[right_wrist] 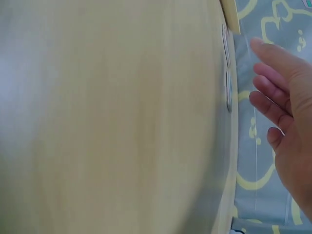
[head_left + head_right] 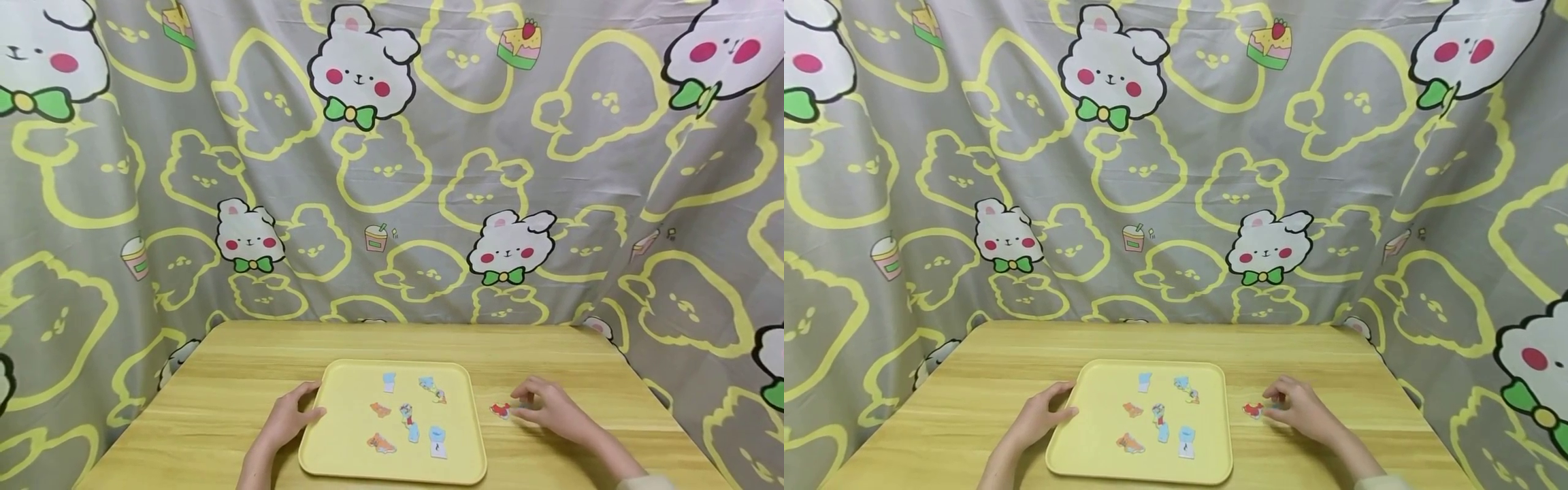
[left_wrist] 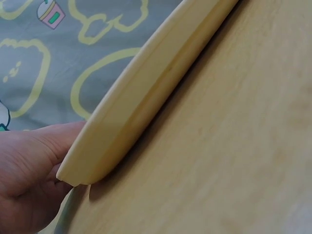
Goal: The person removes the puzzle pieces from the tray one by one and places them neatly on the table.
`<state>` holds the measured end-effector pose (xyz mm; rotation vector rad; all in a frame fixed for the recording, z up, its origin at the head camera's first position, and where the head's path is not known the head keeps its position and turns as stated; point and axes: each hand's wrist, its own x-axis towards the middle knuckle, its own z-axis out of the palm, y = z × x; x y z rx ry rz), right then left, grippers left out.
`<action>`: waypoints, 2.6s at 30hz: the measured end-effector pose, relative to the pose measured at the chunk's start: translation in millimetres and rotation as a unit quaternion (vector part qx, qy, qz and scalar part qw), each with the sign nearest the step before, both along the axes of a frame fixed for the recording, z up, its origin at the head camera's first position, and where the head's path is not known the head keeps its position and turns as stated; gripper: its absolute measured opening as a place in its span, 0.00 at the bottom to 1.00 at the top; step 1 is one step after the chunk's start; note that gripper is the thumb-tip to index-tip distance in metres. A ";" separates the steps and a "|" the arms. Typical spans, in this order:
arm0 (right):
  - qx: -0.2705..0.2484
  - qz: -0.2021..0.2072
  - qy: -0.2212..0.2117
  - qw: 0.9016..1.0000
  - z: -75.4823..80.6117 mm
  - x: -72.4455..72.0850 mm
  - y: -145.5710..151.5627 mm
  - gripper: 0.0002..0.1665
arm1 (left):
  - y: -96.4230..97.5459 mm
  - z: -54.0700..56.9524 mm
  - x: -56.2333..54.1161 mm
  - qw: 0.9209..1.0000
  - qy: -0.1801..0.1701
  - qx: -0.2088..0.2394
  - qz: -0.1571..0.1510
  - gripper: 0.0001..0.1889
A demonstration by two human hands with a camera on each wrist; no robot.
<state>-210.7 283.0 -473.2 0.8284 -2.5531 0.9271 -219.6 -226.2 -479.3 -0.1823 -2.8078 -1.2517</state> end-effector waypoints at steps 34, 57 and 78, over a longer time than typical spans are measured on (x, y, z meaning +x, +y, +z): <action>0.092 0.128 0.014 0.987 6.0 6.9 -91.2 0.23 | -1.0 -6.5 1.6 1.000 0.018 0.010 0.005 0.29; 0.188 0.148 0.005 0.971 12.0 6.8 -117.6 0.26 | 1.8 -2.8 -2.2 1.000 0.017 0.015 0.005 0.30; 0.007 0.155 -0.068 0.986 8.3 2.3 -115.7 0.20 | 0.8 -3.1 0.7 1.000 -0.001 0.017 0.006 0.30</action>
